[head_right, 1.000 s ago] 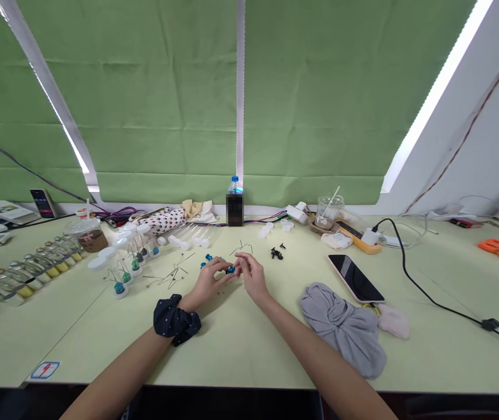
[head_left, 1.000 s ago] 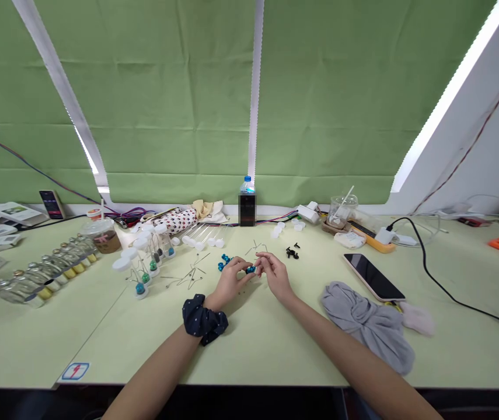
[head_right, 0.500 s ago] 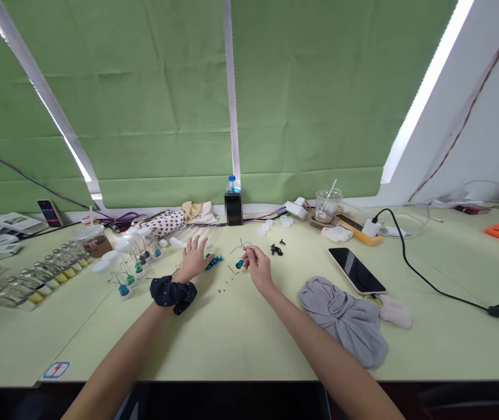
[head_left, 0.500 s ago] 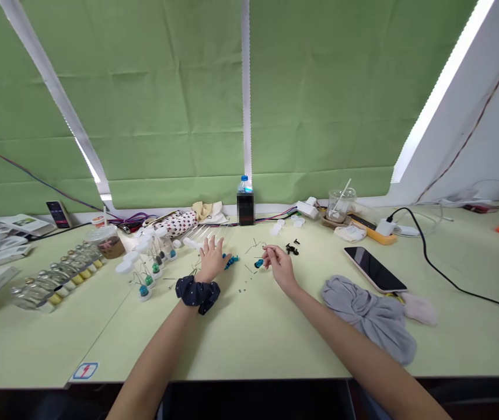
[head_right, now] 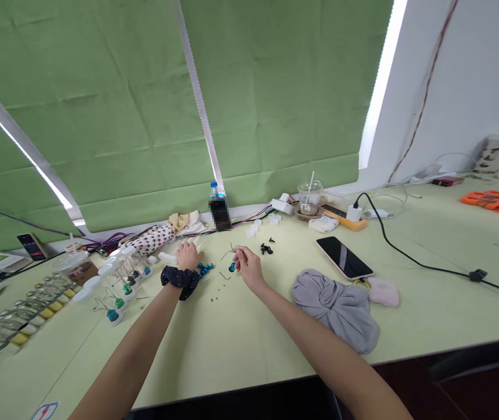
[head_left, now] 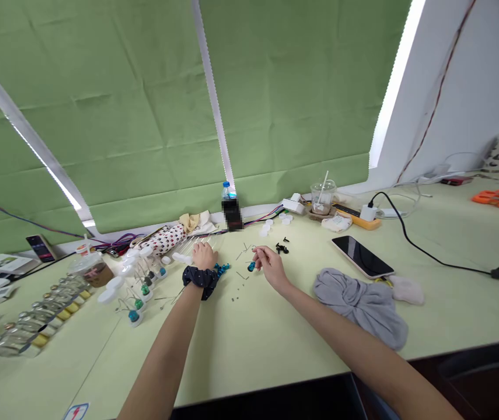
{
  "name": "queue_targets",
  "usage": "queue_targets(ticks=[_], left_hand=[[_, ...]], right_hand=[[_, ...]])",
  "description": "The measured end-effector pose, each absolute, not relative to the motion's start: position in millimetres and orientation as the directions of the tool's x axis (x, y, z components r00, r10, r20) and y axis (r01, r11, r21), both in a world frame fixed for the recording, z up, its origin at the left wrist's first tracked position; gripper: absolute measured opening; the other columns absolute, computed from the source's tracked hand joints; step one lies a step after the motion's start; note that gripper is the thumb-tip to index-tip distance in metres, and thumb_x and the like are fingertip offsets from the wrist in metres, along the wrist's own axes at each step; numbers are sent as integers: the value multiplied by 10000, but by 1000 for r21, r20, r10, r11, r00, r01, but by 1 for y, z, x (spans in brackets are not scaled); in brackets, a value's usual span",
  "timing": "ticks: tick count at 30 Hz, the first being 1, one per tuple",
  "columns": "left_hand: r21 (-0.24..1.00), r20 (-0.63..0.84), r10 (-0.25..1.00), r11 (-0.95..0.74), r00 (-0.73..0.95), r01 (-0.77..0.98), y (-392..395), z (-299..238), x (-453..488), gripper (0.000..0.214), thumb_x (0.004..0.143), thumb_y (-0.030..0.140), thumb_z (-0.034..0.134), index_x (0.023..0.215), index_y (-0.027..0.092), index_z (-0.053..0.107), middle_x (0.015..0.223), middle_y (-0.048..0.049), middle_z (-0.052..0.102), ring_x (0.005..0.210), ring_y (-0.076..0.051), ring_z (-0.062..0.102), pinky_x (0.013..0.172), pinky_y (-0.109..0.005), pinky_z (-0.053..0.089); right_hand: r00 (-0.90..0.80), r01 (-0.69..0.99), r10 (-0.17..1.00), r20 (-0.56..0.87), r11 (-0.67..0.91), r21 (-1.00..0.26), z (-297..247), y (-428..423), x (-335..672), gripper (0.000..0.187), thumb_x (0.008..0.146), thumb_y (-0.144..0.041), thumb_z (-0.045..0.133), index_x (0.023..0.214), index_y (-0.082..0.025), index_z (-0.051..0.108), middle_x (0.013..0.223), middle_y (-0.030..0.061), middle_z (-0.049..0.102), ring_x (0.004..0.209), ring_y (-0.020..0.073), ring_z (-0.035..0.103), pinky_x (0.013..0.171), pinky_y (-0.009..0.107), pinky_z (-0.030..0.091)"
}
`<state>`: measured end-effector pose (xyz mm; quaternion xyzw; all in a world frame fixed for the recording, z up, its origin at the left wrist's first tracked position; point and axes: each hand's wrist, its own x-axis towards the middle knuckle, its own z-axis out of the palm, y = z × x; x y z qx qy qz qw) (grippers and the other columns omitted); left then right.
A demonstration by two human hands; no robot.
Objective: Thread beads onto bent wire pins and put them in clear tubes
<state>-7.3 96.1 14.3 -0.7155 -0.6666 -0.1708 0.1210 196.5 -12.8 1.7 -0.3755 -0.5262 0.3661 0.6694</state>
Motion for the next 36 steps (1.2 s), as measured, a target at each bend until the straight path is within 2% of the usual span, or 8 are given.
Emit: queue_targets(ticks=[3, 7, 14, 16, 19, 24, 31, 36], left_hand=[[75, 391, 918, -100, 63, 992, 100, 17, -10, 263, 821, 310, 479, 914, 67, 516, 1023, -235, 573, 1068, -359, 447, 839, -455, 353], [118, 384, 918, -150, 94, 982, 98, 21, -14, 277, 820, 322, 476, 968, 88, 480, 916, -206, 616, 1035, -366, 475, 794, -455, 367], [168, 383, 873, -387, 302, 907, 34, 16, -27, 271, 873, 364, 400, 1073, 183, 421, 991, -96, 607, 1004, -270, 506, 811, -394, 382], [215, 418, 825, -497, 381, 841, 9, 11, -29, 258, 878, 357, 399, 1067, 182, 423, 1025, -100, 581, 993, -261, 501, 829, -408, 373], [253, 418, 789, -577, 450, 776, -18, 4, -27, 219, 870, 322, 422, 1045, 191, 442, 1015, -90, 563, 987, -252, 492, 843, -413, 368], [281, 425, 769, -613, 477, 738, -35, 3, -18, 207, 868, 299, 427, 1039, 186, 451, 971, -89, 551, 931, -254, 493, 836, -428, 369], [365, 446, 770, -622, 457, 692, -40, 0, -19, 171, 878, 304, 417, 1011, 199, 441, 981, -82, 543, 945, -242, 499, 848, -430, 377], [382, 467, 769, -620, 436, 685, -42, -5, -19, 177, 877, 318, 428, 1002, 193, 440, 995, -84, 528, 957, -241, 491, 853, -422, 379]], right_hand=[[186, -117, 888, 421, 445, -888, 1, -11, 197, 385, 829, -530, 451, 852, -176, 600, 666, 15, 557, 497, 100, 511, 446, 220, 415], [220, -186, 901, 374, 415, -891, 0, -7, 200, 397, 804, -552, 475, 817, -172, 590, 632, 10, 558, 475, 94, 495, 427, 211, 395], [305, -506, 941, 147, 291, -812, -3, 6, 214, 378, 725, -548, 588, 742, -172, 557, 565, -16, 533, 417, 78, 449, 407, 219, 369], [313, -538, 941, 133, 291, -791, -2, 8, 219, 371, 737, -544, 580, 744, -174, 549, 571, -15, 532, 429, 78, 450, 425, 227, 381], [323, -579, 938, 127, 302, -757, 0, 11, 226, 336, 766, -518, 569, 765, -183, 541, 582, -13, 533, 462, 86, 462, 464, 242, 403], [266, -698, 959, 102, 265, -665, 4, 10, 229, 260, 784, -446, 586, 775, -189, 548, 582, -10, 527, 484, 99, 455, 492, 262, 402], [179, -685, 979, 96, 195, -702, 5, 1, 214, 246, 783, -434, 590, 766, -190, 559, 592, -4, 530, 485, 107, 444, 479, 265, 381], [58, -646, 996, 69, 90, -758, 1, -7, 202, 285, 738, -456, 634, 811, -184, 590, 641, -11, 550, 448, 72, 395, 405, 209, 298]])
